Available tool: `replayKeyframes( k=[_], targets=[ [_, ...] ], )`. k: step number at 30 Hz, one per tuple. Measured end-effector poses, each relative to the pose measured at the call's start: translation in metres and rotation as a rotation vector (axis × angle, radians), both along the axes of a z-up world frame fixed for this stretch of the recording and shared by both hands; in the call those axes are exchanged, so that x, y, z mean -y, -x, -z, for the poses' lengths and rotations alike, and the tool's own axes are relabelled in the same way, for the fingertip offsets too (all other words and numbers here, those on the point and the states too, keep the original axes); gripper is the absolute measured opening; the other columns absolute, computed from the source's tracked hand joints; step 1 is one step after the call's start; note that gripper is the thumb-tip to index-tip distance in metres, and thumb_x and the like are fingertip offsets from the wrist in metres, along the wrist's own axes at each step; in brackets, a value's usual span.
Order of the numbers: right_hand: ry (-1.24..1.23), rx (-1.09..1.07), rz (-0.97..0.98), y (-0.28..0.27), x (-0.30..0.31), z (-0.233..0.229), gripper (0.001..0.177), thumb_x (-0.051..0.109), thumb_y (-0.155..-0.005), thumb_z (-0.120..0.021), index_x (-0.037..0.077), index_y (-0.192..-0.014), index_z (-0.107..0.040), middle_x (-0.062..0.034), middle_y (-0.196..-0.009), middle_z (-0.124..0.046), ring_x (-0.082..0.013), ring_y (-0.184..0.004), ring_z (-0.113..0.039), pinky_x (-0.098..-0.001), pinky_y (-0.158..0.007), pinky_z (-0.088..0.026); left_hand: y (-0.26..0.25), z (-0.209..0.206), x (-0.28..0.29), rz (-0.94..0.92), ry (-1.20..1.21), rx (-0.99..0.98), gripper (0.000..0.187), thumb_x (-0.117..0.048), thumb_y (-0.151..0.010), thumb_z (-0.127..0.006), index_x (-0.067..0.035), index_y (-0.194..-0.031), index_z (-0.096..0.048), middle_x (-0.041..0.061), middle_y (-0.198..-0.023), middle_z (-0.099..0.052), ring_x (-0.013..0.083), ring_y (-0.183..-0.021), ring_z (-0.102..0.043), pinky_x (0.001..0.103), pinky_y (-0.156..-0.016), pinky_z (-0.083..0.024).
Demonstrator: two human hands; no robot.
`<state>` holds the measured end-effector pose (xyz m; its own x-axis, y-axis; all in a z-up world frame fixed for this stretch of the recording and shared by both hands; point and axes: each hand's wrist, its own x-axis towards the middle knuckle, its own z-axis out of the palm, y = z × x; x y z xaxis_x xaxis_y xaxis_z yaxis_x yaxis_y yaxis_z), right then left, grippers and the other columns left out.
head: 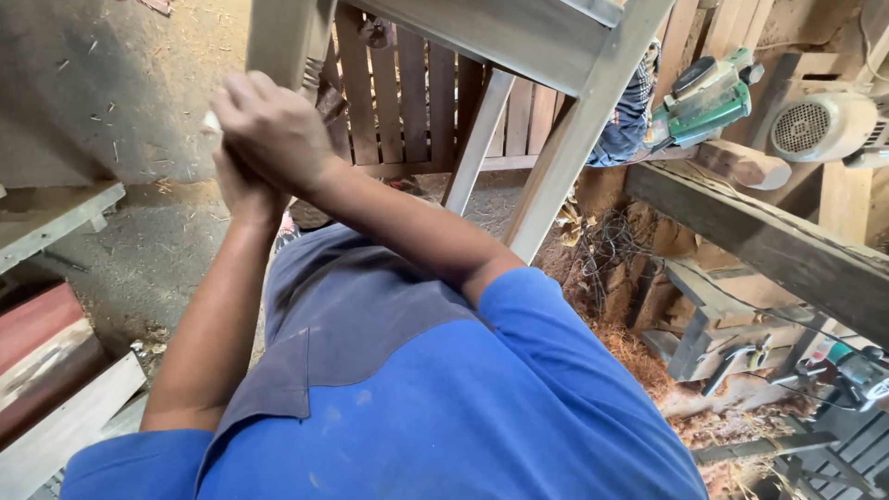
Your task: The person sands a wooden chair using a sanding block. They smooth the chair's legs, frame, and seat slats, frequently repositioning the chair to access different surfaces.
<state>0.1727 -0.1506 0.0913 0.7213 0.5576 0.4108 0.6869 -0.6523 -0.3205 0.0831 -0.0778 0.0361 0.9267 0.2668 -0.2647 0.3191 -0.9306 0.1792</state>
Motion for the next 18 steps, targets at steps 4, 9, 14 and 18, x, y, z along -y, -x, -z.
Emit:
replayKeyframes(
  k=[4,9,14,18],
  targets=[
    [0.246,0.046,0.146,0.003,-0.031,0.019,0.017,0.000,-0.085,-0.059,0.012,-0.073,-0.058,-0.0053,-0.076,-0.053,-0.0176,-0.068,-0.051,-0.0331,-0.046,-0.039,-0.007,-0.019,0.010,-0.146,0.129,0.000,0.037,-0.021,-0.089,-0.074,-0.006,-0.115,-0.053,0.019,-0.085,-0.071,0.0418,-0.069,-0.069,0.049,-0.056,-0.054],
    [-0.381,-0.297,-0.215,0.013,0.062,0.037,0.035,0.016,-0.103,-0.067,0.032,-0.133,-0.060,-0.0006,-0.102,-0.060,-0.0184,-0.090,-0.064,-0.0324,-0.075,-0.057,-0.017,-0.049,0.010,-0.446,0.390,-0.019,0.054,-0.032,-0.086,-0.084,-0.011,-0.109,-0.040,0.029,-0.092,-0.071,0.0556,-0.078,-0.067,0.062,-0.062,-0.052],
    [-0.542,-0.495,-0.028,0.010,0.113,0.041,0.015,0.017,-0.101,-0.066,0.018,-0.115,-0.070,-0.0008,-0.091,-0.057,-0.0166,-0.079,-0.061,-0.0267,-0.071,-0.049,-0.023,-0.069,0.016,-0.445,0.467,0.030,0.051,-0.041,-0.093,-0.081,-0.008,-0.108,-0.045,0.014,-0.081,-0.070,0.0307,-0.062,-0.069,0.046,-0.049,-0.055],
    [-0.616,-0.307,-0.082,-0.004,0.085,0.027,0.022,0.017,-0.098,-0.072,0.024,-0.119,-0.069,0.0003,-0.090,-0.063,-0.0128,-0.078,-0.065,-0.0237,-0.071,-0.053,-0.021,-0.057,0.015,-0.437,0.372,0.061,0.039,-0.028,-0.084,-0.072,-0.011,-0.107,-0.045,0.023,-0.084,-0.071,0.0506,-0.071,-0.067,0.059,-0.059,-0.050]
  ],
)
